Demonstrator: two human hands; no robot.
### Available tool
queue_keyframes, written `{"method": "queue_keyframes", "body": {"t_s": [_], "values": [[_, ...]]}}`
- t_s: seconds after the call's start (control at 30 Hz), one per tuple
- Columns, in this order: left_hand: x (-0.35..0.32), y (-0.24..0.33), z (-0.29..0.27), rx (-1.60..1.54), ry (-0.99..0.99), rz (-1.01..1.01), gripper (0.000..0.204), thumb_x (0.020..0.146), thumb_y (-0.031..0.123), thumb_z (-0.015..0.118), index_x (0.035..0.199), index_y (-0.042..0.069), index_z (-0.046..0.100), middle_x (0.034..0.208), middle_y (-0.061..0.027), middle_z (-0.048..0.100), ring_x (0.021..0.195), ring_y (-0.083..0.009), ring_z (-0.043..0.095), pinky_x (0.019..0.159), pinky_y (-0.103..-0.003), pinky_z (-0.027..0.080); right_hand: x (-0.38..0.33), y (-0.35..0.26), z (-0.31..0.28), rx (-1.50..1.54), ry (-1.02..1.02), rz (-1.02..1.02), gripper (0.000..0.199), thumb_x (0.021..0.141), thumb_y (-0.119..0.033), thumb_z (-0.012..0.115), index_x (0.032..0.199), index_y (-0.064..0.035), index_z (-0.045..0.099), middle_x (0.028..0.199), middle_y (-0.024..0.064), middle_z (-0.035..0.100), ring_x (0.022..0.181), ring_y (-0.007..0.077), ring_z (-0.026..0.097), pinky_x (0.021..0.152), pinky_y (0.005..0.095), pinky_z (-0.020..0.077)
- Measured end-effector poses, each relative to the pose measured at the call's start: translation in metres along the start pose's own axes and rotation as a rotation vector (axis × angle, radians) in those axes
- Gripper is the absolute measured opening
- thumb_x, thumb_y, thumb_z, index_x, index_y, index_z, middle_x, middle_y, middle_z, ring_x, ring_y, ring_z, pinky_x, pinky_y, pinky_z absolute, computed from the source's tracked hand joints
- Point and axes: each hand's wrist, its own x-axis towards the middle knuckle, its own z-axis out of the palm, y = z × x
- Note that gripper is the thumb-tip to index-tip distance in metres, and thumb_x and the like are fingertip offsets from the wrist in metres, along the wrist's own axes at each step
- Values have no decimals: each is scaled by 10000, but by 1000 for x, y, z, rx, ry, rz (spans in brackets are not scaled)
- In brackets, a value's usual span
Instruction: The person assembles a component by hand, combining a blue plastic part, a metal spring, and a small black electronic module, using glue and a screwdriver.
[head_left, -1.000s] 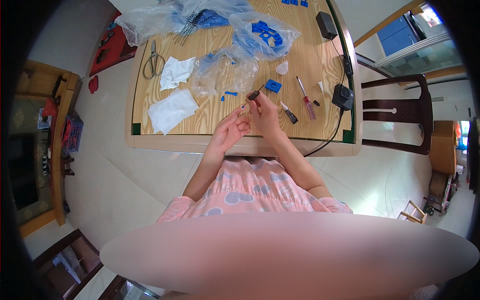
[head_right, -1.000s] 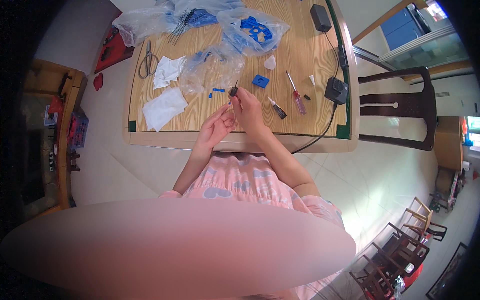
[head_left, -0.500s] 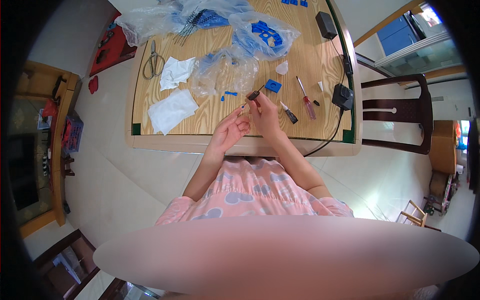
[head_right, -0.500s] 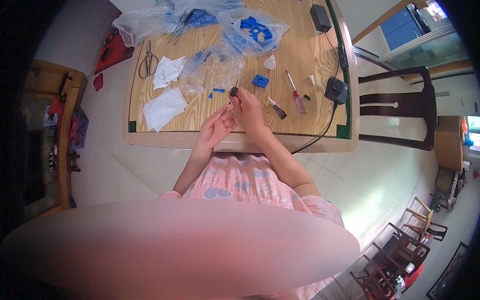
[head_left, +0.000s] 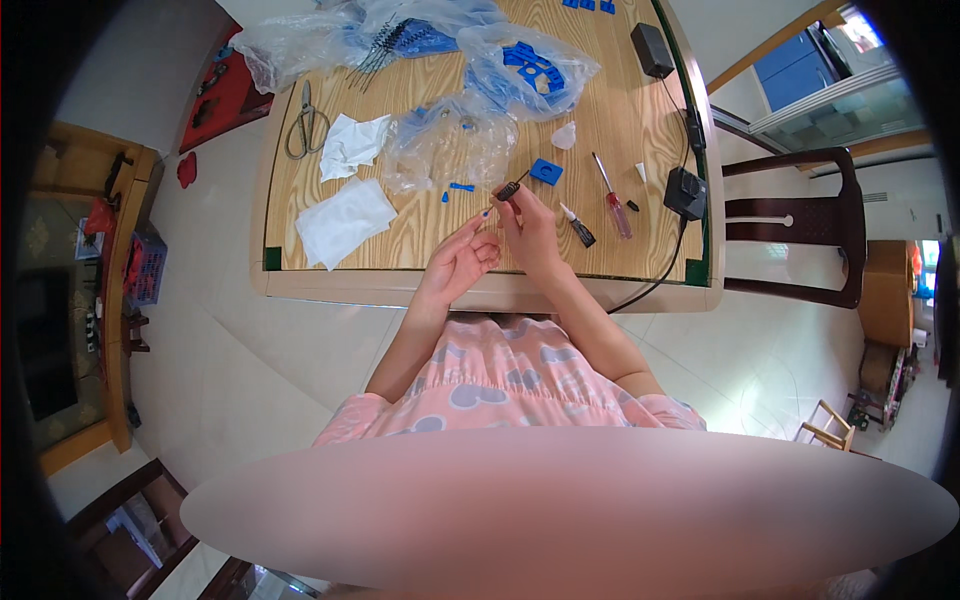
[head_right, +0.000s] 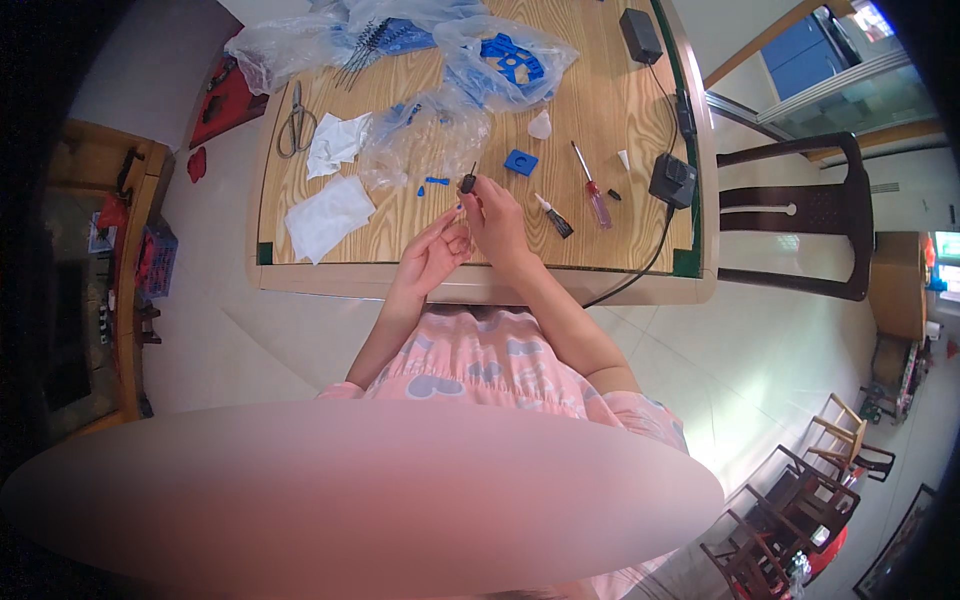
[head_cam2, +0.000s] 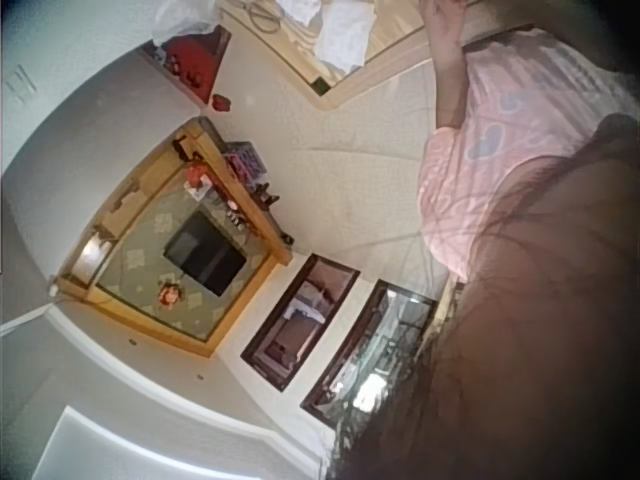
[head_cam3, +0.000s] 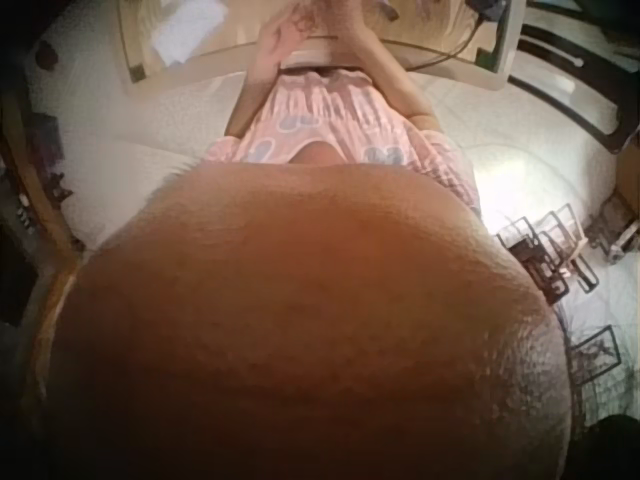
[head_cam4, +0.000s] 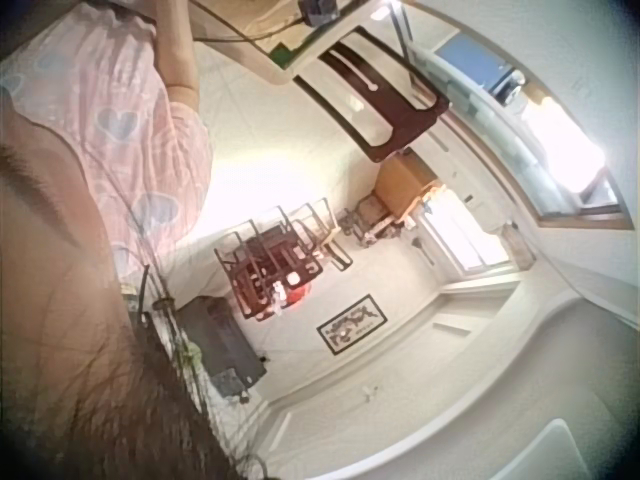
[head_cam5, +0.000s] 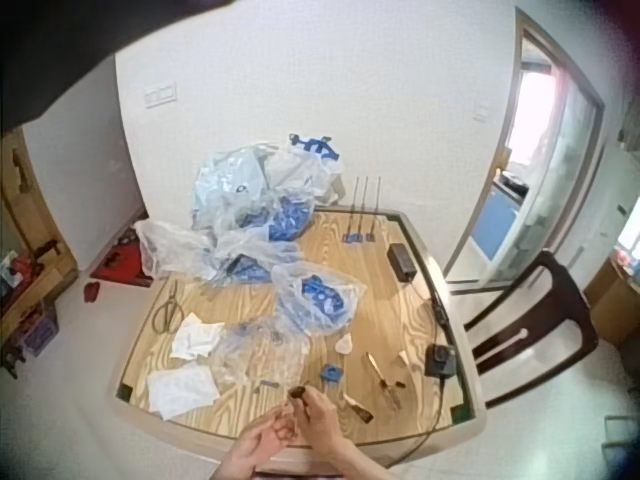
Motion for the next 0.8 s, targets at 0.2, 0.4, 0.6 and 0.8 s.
{"method": "queue_keyframes", "body": {"t_s": [0.2,0.4,0.6,0.8], "values": [[0,0,1,13,10,2,390,1014,255,428,1370,102,473,1143,-109,608,1009,-205,564,907,-377,436,-1,0,0,-7,6,-1,146,901,12,551,1039,11,597,819,100,611,690,179,594,634,294,476],[0,1,1,6,18,-5,384,1016,253,423,1366,105,477,1142,-106,610,1011,-203,563,920,-380,431,-1,2,0,-15,6,-5,155,902,11,551,1050,12,598,816,100,608,689,176,590,633,293,475],[0,0,2,-2,13,-5,383,1016,253,423,1365,106,479,1133,-104,610,998,-197,557,923,-376,427,-1,2,0,-11,7,-17,149,902,10,552,1043,13,599,814,100,607,681,178,598,621,294,478],[0,0,3,17,21,2,384,1012,252,430,1364,108,481,1124,-103,610,986,-195,557,917,-377,430,0,-2,0,46,14,31,87,888,-48,579,969,-17,587,815,155,602,719,318,604,618,389,480]]}}
